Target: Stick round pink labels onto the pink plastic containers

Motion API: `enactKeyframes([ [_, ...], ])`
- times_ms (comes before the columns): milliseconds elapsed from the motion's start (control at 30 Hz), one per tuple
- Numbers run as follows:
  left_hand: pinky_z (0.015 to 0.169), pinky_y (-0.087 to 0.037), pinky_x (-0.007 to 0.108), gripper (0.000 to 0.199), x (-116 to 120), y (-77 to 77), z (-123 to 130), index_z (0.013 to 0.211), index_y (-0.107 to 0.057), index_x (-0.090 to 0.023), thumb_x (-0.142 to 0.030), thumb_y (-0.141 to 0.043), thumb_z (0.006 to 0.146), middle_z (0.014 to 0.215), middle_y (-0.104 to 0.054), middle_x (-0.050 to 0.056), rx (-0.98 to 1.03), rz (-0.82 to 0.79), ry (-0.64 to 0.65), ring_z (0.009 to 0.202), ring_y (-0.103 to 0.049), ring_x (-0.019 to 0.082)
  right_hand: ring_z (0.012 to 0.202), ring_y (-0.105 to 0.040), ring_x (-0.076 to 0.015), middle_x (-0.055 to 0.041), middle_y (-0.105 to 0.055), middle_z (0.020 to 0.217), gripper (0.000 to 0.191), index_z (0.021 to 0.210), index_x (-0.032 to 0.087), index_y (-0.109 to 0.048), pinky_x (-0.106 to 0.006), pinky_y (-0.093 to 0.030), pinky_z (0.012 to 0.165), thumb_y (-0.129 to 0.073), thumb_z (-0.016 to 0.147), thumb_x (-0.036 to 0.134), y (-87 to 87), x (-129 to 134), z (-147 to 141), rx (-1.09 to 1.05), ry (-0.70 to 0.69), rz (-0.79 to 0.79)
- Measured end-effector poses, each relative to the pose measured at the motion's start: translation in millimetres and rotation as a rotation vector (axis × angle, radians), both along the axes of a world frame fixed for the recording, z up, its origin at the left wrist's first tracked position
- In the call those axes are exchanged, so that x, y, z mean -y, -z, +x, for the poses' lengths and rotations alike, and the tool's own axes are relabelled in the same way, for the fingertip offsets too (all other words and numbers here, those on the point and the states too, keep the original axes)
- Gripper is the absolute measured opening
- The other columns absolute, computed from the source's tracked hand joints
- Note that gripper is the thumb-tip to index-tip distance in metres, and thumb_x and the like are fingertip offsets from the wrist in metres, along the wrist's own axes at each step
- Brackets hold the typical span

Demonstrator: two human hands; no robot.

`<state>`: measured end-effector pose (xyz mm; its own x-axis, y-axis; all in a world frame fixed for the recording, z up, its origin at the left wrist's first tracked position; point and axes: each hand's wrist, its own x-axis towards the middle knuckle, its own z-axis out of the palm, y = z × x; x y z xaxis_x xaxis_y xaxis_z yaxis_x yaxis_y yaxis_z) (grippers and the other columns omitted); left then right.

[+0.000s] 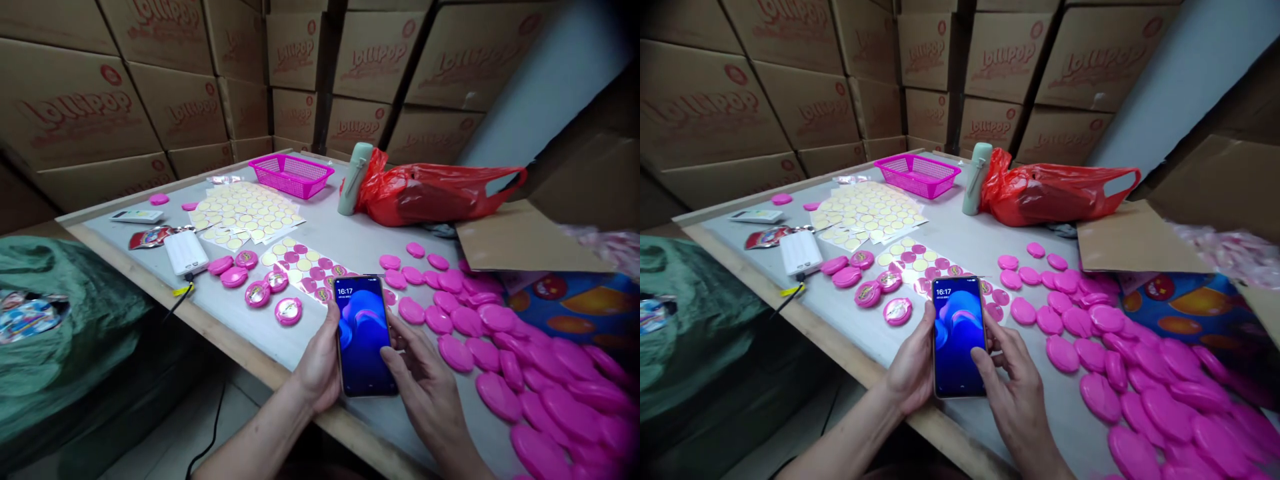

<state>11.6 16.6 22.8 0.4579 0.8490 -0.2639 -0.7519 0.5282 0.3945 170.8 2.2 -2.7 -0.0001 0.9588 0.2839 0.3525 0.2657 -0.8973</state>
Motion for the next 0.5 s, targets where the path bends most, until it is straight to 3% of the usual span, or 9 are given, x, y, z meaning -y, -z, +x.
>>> enactKeyframes([
  [167,0.097,-0.054,0.039,0.068,-1.4,2.7,-2.9,0.119,-0.071,-0.010,-0.063,-0.034,0.099,0.099,-0.078,0.015,-0.048,-0.027,0.011,0.099,-0.073,0.026,0.095,-0.067,-0.0199,-0.0046,-0.068,0.116,0.047,0.138,0.037,-0.062,-0.029,-0.060,0.074,-0.068,0.092,0.036,0.6,0.6,-1.4,0.027,0.016,0.006],
  [333,0.105,-0.048,0.045,0.074,-2.0,5.7,-6.2,0.125,-0.068,-0.006,-0.065,-0.032,0.098,0.110,-0.076,0.019,0.091,0.043,0.026,0.108,-0.071,0.030,0.097,-0.066,-0.0224,-0.0063,-0.065,0.131,0.064,0.144,0.036,-0.056,-0.032,-0.061,0.076,-0.076,0.083,0.041,1.5,2.6,-4.5,0.099,0.006,0.002],
  [500,0.108,-0.044,0.050,0.075,-2.3,9.7,-5.8,0.128,-0.067,-0.006,-0.067,-0.035,0.096,0.111,-0.075,0.021,0.079,0.058,0.035,0.111,-0.069,0.034,0.096,-0.066,-0.0223,-0.0049,-0.066,0.127,0.065,0.144,0.038,-0.055,-0.032,-0.061,0.074,-0.076,0.082,0.040,2.2,2.9,-4.1,0.115,0.001,0.030],
])
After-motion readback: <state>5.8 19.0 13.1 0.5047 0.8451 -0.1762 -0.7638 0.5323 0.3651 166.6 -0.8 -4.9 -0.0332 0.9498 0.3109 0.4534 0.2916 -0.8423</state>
